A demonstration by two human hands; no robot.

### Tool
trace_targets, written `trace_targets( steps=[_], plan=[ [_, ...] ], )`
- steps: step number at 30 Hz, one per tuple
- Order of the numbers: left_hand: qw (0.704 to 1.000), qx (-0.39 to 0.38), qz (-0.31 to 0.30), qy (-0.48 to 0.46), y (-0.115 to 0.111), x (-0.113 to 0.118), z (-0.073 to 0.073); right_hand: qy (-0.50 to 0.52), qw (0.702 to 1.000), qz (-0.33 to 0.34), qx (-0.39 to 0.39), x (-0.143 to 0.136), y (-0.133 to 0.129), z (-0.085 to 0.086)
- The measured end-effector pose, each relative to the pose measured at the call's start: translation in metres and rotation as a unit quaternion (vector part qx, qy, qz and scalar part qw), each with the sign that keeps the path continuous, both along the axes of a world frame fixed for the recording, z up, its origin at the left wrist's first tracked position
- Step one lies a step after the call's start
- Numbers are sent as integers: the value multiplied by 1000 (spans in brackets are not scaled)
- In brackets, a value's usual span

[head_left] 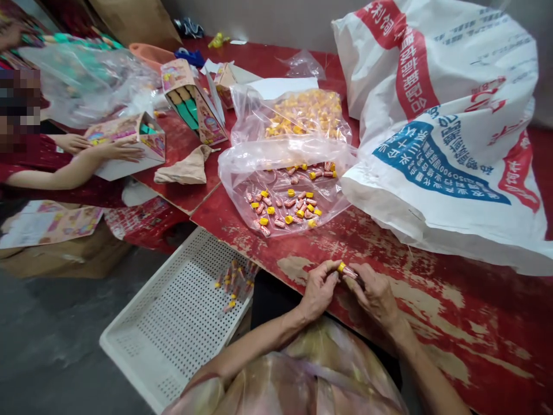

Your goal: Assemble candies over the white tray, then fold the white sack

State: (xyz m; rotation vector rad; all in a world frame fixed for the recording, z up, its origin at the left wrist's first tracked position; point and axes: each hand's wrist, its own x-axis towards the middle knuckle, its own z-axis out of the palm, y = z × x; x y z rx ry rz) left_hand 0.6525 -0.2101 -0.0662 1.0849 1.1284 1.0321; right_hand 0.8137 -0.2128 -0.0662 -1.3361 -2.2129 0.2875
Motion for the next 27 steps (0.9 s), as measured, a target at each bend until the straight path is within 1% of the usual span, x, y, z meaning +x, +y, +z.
trace_targets(
  steps=[1,3,4,5,6,7,9,13,15,18,21,24,25,27],
  plan=[
    [999,24,-24,40,2,0,1,-28,1000,3,-6,0,1,3],
    [986,78,-78,121,6,1,3,-128,991,4,-42,2,4,12],
    [978,104,-99,154,8,2,4,-194,978,0,-75,1,7,17],
    [970,124,-110,178,9,3,5,-259,959,-7,-114,1,11,23],
    [966,137,-110,190,10,4,5,-314,937,-14,-151,-1,14,27],
    [966,143,-101,192,11,5,6,-354,918,-20,-177,-4,18,31],
    [971,138,-66,181,11,4,6,-391,898,-13,-200,-10,26,33],
    [983,105,-3,150,11,-2,5,-404,888,38,-216,-19,36,29],
    [986,80,29,146,11,-3,5,-405,885,48,-225,-19,38,27],
    [986,62,54,148,13,-1,6,-384,897,42,-213,-13,37,24],
    [986,71,34,150,14,0,4,-308,936,40,-163,-3,33,16],
    [988,73,16,133,11,-5,0,-164,981,28,-96,-2,22,7],
    [990,70,12,123,11,-8,-1,-102,991,20,-84,-6,17,6],
    [993,55,-11,100,12,-13,-1,16,998,-5,-63,-19,7,4]
  ],
)
